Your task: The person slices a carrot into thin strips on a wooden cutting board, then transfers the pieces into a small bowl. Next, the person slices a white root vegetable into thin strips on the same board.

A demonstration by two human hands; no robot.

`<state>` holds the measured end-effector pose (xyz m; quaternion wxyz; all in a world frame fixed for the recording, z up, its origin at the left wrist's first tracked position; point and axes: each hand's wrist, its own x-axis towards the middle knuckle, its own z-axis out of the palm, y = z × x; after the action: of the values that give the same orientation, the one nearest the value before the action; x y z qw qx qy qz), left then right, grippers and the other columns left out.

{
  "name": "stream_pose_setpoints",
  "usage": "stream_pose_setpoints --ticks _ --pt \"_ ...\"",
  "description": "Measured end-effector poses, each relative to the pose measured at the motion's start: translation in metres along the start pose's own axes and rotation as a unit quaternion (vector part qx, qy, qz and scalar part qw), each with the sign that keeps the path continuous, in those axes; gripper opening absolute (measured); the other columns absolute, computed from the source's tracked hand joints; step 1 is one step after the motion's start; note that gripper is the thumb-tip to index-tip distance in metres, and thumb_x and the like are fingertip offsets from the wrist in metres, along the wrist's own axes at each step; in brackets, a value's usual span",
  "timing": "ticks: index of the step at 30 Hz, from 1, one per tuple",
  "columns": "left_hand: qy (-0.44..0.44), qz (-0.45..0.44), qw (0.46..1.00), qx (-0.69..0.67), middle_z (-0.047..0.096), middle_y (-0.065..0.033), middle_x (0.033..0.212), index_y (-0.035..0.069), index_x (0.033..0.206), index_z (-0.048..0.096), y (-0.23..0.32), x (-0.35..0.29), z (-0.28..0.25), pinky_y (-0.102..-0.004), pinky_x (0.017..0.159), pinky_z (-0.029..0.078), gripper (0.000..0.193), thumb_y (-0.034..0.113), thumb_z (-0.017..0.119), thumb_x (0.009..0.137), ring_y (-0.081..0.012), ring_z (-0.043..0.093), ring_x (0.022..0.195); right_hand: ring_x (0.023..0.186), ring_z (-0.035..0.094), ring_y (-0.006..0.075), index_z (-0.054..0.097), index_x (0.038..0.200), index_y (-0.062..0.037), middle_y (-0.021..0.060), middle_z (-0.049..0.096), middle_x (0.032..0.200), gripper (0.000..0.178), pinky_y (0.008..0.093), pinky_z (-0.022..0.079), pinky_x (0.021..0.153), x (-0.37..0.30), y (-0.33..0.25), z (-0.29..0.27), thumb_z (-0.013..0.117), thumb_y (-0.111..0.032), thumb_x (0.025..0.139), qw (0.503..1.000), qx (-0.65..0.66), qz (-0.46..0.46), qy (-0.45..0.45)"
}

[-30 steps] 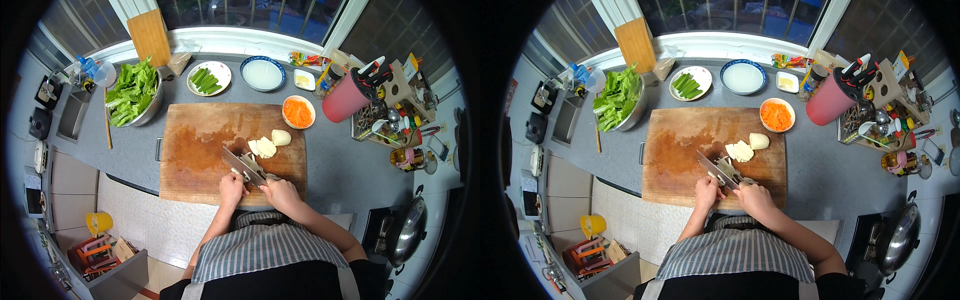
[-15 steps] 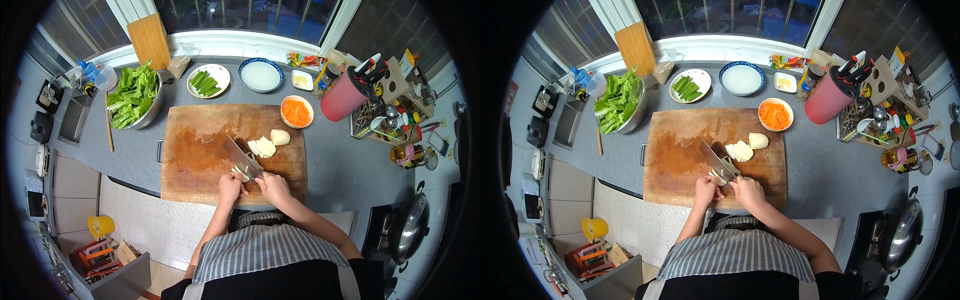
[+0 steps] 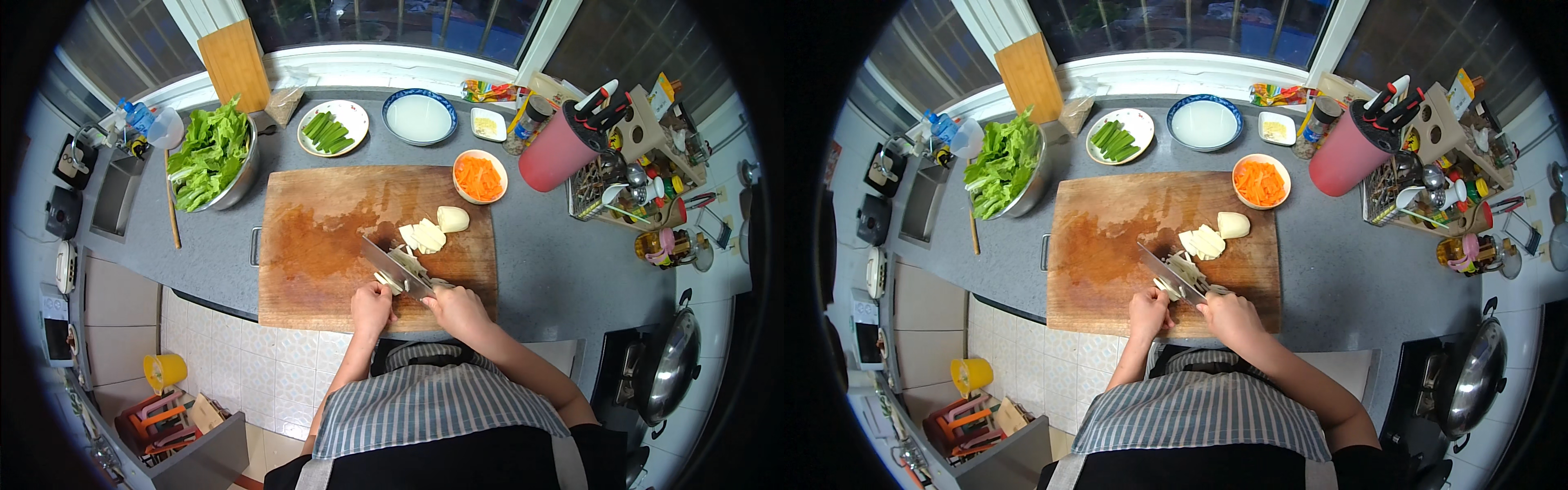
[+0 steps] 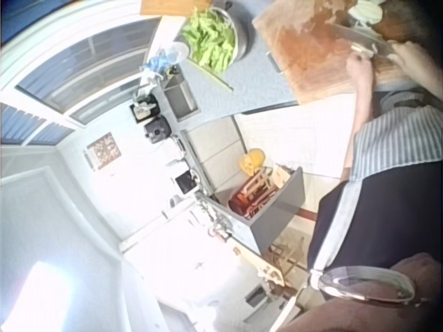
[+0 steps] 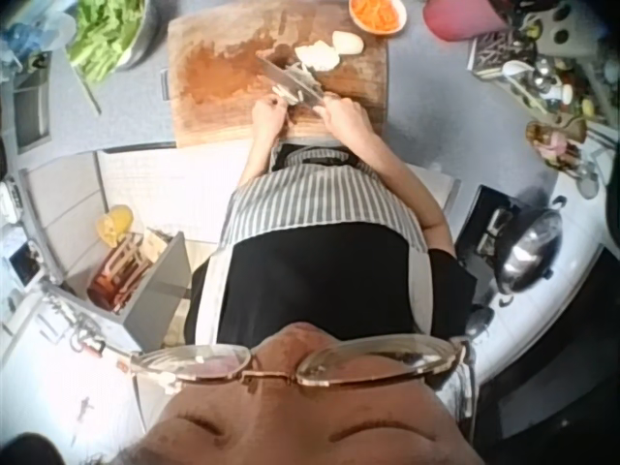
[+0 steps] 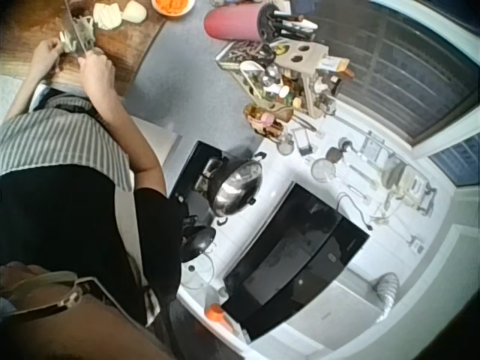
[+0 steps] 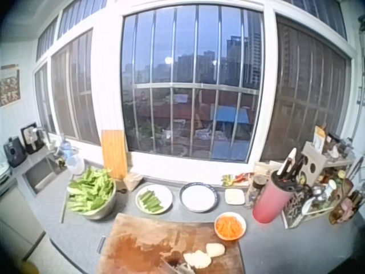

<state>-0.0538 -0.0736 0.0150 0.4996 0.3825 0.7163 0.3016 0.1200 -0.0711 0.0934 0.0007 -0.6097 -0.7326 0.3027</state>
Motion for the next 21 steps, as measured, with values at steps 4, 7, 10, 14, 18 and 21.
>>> stream_pose_setpoints --ticks 4,7,10,14,18,21 --pt "-0.005 0.001 1.000 0.019 0.058 -0.0098 0.046 0.001 0.068 0.061 0.001 0.001 0.002 -0.0302 0.042 0.048 0.029 0.018 0.053 0.090 -0.0172 0.060 0.039 0.073 0.065 0.0404 0.061 0.085 -0.0016 0.0233 0.065 0.077 0.030 0.0497 0.052 0.066 -0.002 -0.005 0.011 0.054 -0.030 0.092 1.000 -0.020 0.012 -0.007" --pt "-0.004 0.005 0.999 0.038 0.058 -0.0097 0.046 0.001 0.067 0.061 0.000 0.004 0.003 -0.0302 0.042 0.048 0.029 0.017 0.053 0.090 -0.0174 0.060 0.039 0.071 0.065 0.0405 0.061 0.084 -0.0019 0.0228 0.064 0.073 0.030 0.0500 0.052 0.065 0.005 -0.007 0.025 0.055 -0.030 0.091 1.000 -0.012 0.007 0.022" --pt "-0.001 0.002 1.000 0.019 0.058 -0.0099 0.046 0.000 0.067 0.061 0.001 0.003 0.001 -0.0302 0.043 0.049 0.029 0.017 0.053 0.089 -0.0179 0.061 0.040 0.068 0.064 0.0410 0.061 0.085 -0.0021 0.0232 0.064 0.070 0.029 0.0494 0.051 0.062 0.013 0.002 0.031 0.056 -0.030 0.091 0.997 0.014 -0.016 0.070" --pt "0.001 -0.004 1.000 0.009 0.059 -0.0103 0.047 0.000 0.067 0.061 0.000 0.004 0.002 -0.0305 0.045 0.050 0.028 0.018 0.054 0.088 -0.0186 0.061 0.040 0.067 0.064 0.0403 0.060 0.085 -0.0018 0.0227 0.063 0.068 0.028 0.0484 0.052 0.062 0.005 -0.002 0.020 0.055 -0.028 0.091 0.998 -0.009 -0.030 0.060" --pt "0.003 -0.012 1.000 0.018 0.060 -0.0111 0.048 -0.001 0.068 0.062 0.002 0.003 0.002 -0.0307 0.046 0.050 0.028 0.018 0.054 0.087 -0.0192 0.062 0.041 0.068 0.065 0.0393 0.059 0.085 -0.0006 0.0215 0.064 0.068 0.027 0.0477 0.053 0.062 -0.005 -0.012 0.009 0.053 -0.026 0.092 0.999 -0.035 -0.029 0.020" --pt "0.002 -0.012 0.999 0.035 0.060 -0.0114 0.049 -0.001 0.068 0.063 -0.001 0.006 0.004 -0.0308 0.045 0.050 0.028 0.018 0.055 0.086 -0.0195 0.062 0.041 0.066 0.065 0.0385 0.059 0.084 0.0002 0.0209 0.064 0.067 0.028 0.0476 0.053 0.062 -0.006 -0.015 0.016 0.052 -0.026 0.093 0.998 -0.046 -0.033 0.027"
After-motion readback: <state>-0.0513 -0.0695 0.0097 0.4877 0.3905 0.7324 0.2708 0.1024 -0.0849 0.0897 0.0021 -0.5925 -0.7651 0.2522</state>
